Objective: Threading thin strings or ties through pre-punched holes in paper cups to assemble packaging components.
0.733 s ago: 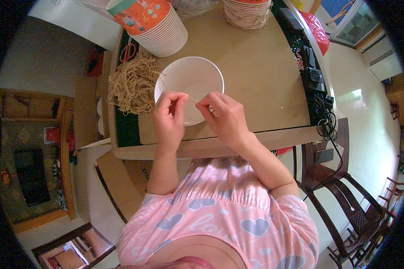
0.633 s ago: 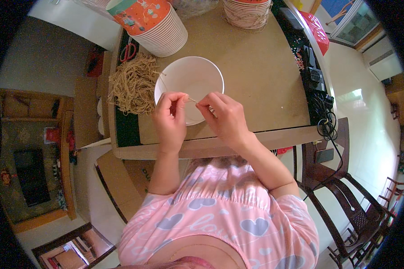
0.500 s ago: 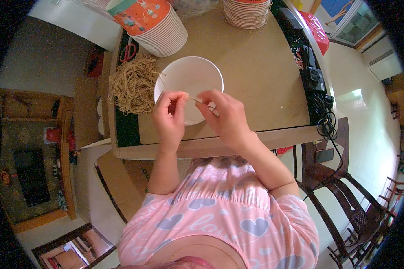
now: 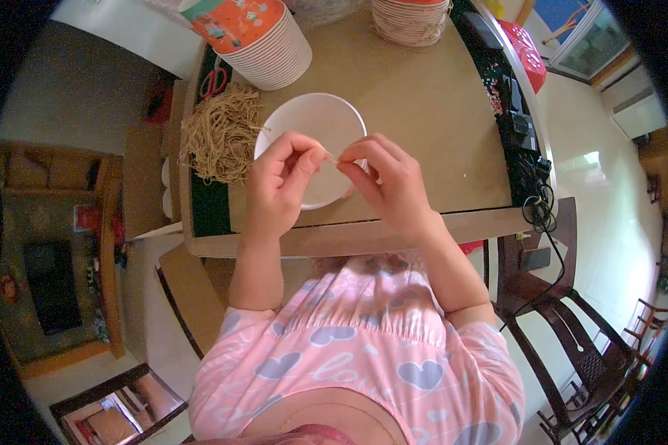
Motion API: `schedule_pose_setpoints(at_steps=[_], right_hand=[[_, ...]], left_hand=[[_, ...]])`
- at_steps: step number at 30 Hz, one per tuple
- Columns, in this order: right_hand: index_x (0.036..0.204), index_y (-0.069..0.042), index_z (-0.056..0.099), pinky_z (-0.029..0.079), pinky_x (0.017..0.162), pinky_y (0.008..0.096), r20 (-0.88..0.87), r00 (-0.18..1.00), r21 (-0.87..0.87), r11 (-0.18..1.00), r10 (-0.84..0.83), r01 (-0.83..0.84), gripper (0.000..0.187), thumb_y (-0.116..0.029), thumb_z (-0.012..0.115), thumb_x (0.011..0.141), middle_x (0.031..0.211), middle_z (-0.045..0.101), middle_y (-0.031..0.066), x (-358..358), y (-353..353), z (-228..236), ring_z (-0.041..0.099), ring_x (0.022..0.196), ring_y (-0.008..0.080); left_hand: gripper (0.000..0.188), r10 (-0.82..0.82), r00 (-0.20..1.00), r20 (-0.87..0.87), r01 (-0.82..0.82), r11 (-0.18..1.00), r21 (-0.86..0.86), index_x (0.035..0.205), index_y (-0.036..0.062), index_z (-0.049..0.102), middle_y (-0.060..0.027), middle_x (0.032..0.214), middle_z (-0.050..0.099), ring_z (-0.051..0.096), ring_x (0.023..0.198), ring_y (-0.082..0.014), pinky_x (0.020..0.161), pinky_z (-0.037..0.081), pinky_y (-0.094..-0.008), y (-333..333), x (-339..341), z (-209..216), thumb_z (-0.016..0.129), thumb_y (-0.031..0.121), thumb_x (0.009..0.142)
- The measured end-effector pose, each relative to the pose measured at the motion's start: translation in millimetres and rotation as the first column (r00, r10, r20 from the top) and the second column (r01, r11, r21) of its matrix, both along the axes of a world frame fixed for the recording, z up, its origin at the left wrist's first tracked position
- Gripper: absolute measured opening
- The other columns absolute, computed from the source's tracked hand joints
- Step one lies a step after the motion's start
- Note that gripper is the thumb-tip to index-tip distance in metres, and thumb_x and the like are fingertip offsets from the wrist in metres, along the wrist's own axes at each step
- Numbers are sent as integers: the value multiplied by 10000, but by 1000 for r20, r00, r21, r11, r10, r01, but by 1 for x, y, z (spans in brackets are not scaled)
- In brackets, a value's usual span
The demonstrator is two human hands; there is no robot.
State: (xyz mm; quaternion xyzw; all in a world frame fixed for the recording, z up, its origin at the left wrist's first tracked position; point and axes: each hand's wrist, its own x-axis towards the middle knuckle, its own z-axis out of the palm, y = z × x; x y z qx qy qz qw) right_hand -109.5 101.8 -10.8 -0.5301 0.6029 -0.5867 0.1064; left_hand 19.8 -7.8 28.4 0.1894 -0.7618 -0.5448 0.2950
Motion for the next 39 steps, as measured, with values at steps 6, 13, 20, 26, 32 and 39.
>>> schedule_pose_setpoints(at_steps=[6, 13, 20, 26, 32, 39], right_hand=[[881, -29, 610, 456, 568, 269, -77, 989, 22, 992, -124, 126, 124, 4, 691, 793, 894, 592, 86, -6, 16, -20, 572, 682, 172], [948, -32, 622, 474, 671, 295, -110, 964, 30, 968, -243, 247, 189, -7, 707, 781, 921, 599, 80, -15, 14, -15, 584, 773, 181], [1038, -12, 621, 455, 642, 229, 262, 965, 89, 996, -4, -20, 186, -10, 628, 853, 793, 600, 29, -24, -11, 19, 549, 708, 74], [978, -2, 622, 452, 631, 202, 401, 916, 27, 999, 19, -33, 106, -27, 544, 912, 794, 611, 1, -70, -49, -15, 559, 720, 63], [1037, 20, 612, 472, 682, 218, 698, 715, 208, 968, -46, -140, 188, -128, 568, 929, 881, 643, 38, -84, -80, -59, 585, 777, 90], [1177, 6, 611, 486, 822, 309, 432, 894, 541, 827, -121, -150, 328, -157, 601, 893, 1015, 683, 101, -85, -70, -87, 621, 927, 168]], left_hand=[[122, 43, 981, -190, -6, 982, 188, 864, 32, 585, 52, 727, 531, 398, 610, -2, 533, 319, -167, -8, -1, 21, 575, 122, 946], [79, -39, 995, -91, 56, 981, 185, 907, 11, 606, 12, 814, 628, 551, 741, -41, 694, 451, -198, -8, -12, 18, 577, 82, 926], [109, -64, 986, 154, 73, 996, -53, 980, 23, 634, 1, 766, 607, 539, 667, -60, 618, 446, -219, -18, -12, 26, 624, 54, 875], [133, 261, 922, 287, -197, 952, -236, 1003, 21, 653, -3, 715, 598, 532, 634, -86, 600, 445, -232, -84, 5, 1, 617, 67, 883], [158, 189, 899, 396, -226, 973, 48, 987, 3, 652, -67, 826, 671, 600, 730, -119, 693, 486, -284, -137, 2, -78, 560, 106, 911], [317, 47, 995, 92, -87, 857, 508, 1059, -42, 606, -93, 1002, 655, 619, 816, -133, 744, 518, -282, -108, 5, -116, 387, 170, 975]])
